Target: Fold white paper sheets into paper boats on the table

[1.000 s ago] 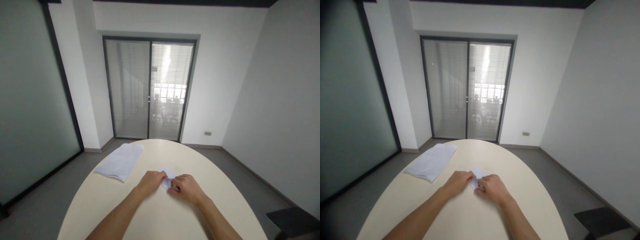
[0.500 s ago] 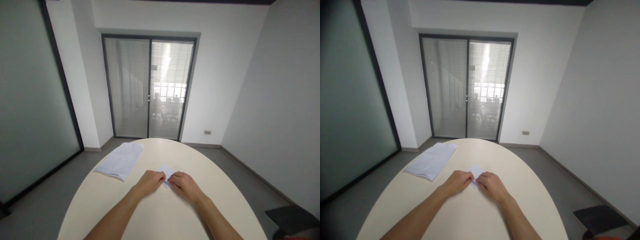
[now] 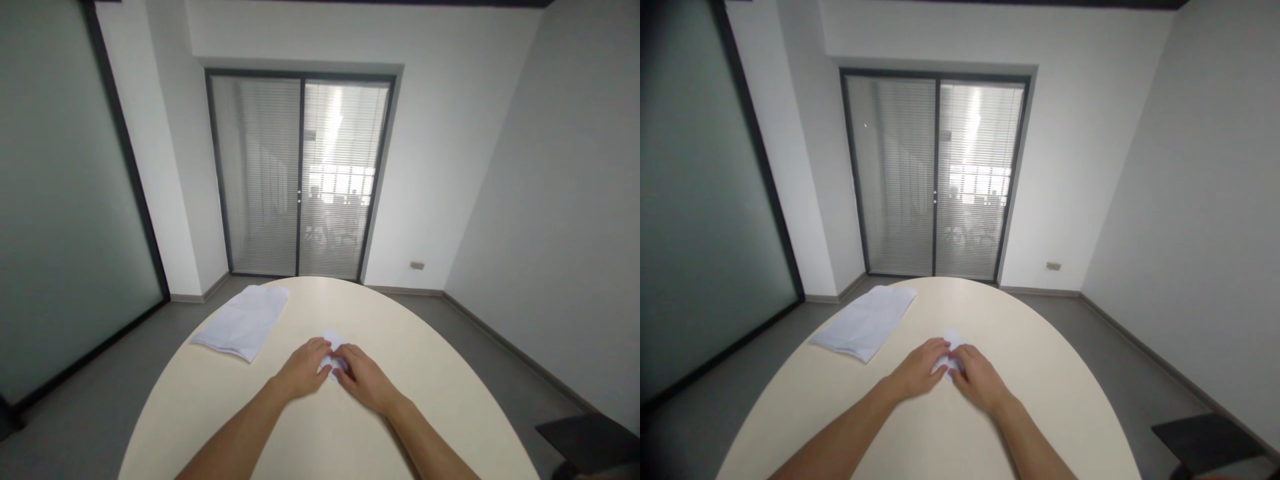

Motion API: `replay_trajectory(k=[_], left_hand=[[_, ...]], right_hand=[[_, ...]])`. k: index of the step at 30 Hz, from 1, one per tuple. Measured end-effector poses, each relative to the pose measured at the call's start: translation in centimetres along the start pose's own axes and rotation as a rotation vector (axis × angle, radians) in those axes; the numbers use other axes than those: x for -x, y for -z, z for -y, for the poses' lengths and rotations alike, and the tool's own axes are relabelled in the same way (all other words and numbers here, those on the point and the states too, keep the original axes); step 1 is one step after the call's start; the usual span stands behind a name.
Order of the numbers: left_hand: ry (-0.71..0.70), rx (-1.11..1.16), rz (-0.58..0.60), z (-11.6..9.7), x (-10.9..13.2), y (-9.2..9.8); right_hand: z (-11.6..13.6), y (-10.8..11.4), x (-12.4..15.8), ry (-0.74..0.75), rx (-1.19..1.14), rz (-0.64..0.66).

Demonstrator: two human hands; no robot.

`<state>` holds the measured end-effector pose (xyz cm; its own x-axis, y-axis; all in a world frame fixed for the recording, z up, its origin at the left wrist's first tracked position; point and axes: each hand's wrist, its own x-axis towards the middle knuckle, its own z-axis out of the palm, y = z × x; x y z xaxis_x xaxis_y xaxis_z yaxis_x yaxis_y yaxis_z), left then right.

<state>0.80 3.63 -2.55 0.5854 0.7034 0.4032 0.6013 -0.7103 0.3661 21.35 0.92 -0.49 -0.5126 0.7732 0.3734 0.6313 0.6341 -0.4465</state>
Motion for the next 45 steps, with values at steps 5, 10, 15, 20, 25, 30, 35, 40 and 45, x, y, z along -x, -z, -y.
replay_trajectory(k=[5,10,15,20,25,30,35,40,45], left_hand=[[0.088,-0.048,0.047,0.4,0.1,-0.5],[0.058,-0.021,0.047,-0.2,0.1,-0.3],[-0.064,0.046,0.071,-1.7,-0.1,0.8],[-0.077,0.053,0.066,-2.0,-0.2,0.5],[-0.041,0.02,0.046,-1.1,0.0,-0.7],[0.023,-0.021,0.011,-0.9,-0.3,-0.7],[0.11,-0.057,-0.036,-0.9,-0.6,-0.3],[0.19,-0.098,-0.072,-0.1,-0.7,-0.3],[0.146,-0.013,-0.084,0.1,-0.5,-0.4]], right_hand=[[-0.8,-0.7,0.1,-0.031,0.054,0.017],[-0.7,0.1,0.2,-0.092,0.084,0.039],[-1.3,-0.3,0.5,-0.146,0.044,0.06],[-2.4,-0.9,1.0,-0.218,0.143,0.243],[-3.1,-1.1,1.2,-0.3,0.195,0.224],[-3.0,-0.7,1.1,-0.252,0.215,0.127],[-1.6,0.5,0.7,-0.081,0.157,0.012],[-0.7,0.8,0.9,-0.025,0.046,0.219],[-0.4,0.8,1.1,-0.117,0.091,0.335]])
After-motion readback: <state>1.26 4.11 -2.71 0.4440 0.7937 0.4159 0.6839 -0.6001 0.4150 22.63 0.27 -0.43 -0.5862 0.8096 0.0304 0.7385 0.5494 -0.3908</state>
